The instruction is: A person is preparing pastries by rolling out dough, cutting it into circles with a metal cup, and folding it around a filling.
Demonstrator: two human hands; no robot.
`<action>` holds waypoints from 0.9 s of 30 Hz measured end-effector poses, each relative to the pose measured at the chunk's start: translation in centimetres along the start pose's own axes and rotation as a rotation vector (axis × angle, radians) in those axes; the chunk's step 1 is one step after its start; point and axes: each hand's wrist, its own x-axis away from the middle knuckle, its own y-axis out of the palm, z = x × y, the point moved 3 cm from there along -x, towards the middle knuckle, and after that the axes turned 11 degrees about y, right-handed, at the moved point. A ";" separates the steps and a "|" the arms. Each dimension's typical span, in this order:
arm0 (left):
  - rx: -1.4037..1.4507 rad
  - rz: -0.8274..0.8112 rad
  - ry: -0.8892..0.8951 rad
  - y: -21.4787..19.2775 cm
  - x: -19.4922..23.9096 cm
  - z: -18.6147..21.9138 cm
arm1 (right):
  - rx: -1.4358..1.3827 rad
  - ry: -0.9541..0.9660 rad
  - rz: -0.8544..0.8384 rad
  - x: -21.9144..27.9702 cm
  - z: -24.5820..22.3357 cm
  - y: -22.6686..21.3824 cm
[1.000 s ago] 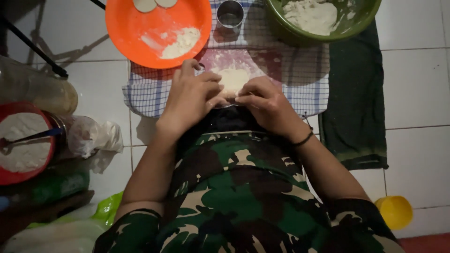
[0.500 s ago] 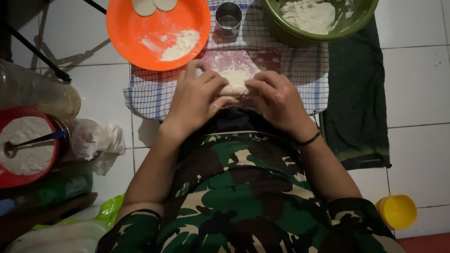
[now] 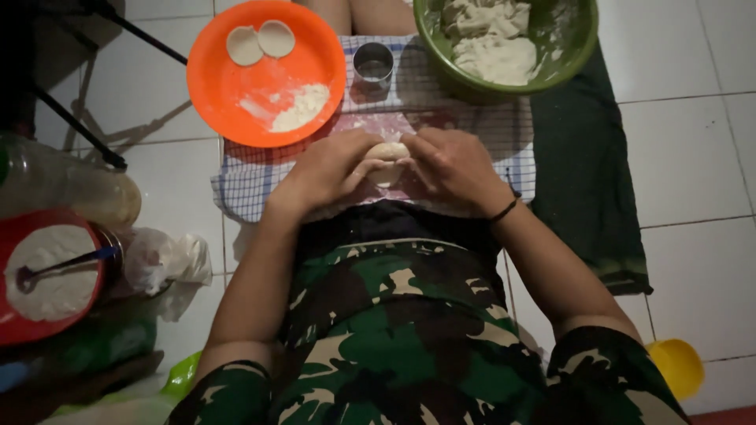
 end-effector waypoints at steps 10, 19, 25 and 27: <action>0.046 0.099 0.023 1.3 1.0 -2.1 | -0.279 -0.035 -0.210 -1.3 0.1 -0.4; -0.031 0.161 0.107 0.1 1.6 -1.6 | -0.118 -0.090 0.024 -1.9 -0.8 -0.6; -0.150 0.213 0.116 0.5 1.6 -1.4 | -0.028 -0.032 0.115 -2.5 -1.2 -0.4; -0.201 0.240 0.103 1.0 1.8 -1.8 | 0.133 0.034 0.072 -2.6 -1.4 -0.1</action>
